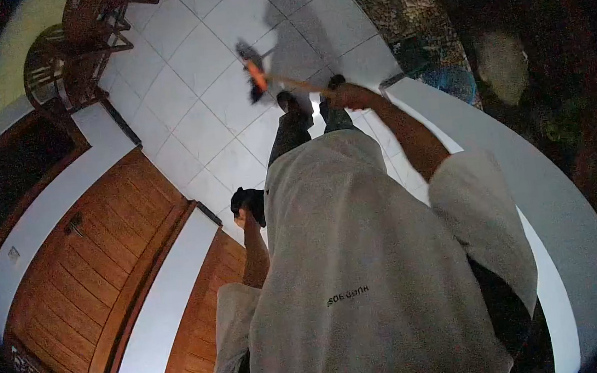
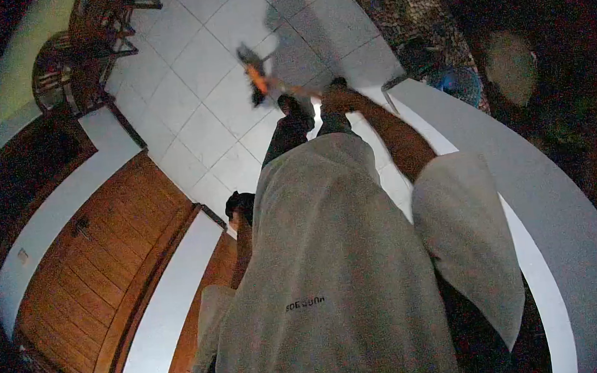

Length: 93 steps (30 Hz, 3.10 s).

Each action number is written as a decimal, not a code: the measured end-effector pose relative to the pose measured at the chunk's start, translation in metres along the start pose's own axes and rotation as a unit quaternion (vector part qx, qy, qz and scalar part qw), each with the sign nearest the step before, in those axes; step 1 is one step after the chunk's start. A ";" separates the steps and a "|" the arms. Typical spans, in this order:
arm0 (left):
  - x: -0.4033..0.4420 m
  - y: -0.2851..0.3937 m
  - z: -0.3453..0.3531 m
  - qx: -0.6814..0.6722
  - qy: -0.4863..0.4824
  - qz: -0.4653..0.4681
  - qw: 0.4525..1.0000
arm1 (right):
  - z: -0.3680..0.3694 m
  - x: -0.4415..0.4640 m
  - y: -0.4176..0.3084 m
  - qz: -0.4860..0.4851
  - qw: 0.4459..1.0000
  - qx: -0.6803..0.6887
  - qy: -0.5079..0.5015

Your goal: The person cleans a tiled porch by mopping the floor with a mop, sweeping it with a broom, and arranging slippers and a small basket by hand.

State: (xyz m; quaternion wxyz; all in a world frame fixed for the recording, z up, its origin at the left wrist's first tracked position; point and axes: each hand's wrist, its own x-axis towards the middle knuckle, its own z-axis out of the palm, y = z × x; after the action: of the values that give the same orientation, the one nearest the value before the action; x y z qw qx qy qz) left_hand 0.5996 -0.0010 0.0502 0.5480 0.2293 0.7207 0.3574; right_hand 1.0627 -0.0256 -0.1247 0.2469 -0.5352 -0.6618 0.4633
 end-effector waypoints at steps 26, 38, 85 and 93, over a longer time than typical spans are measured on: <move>0.108 -0.011 -0.100 -0.166 0.004 -0.085 0.982 | 0.035 0.110 -0.187 0.253 0.883 0.326 -0.222; 0.131 -0.051 -0.160 -0.249 -0.013 -0.136 0.959 | 0.022 0.121 -0.053 0.263 0.470 0.842 0.029; 0.158 0.100 -0.025 0.029 0.028 -0.085 0.996 | -0.196 0.382 0.062 0.056 0.440 0.874 0.197; 0.236 0.133 0.025 0.099 -0.083 -0.043 0.991 | -0.149 0.154 0.009 0.105 0.317 0.919 0.211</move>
State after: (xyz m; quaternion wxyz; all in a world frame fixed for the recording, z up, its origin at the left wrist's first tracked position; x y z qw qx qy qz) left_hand 0.5462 0.2613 0.0003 0.5954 0.2803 0.7138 0.2397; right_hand 1.1428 0.1711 -0.0915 0.6607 -0.1101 0.3237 0.6682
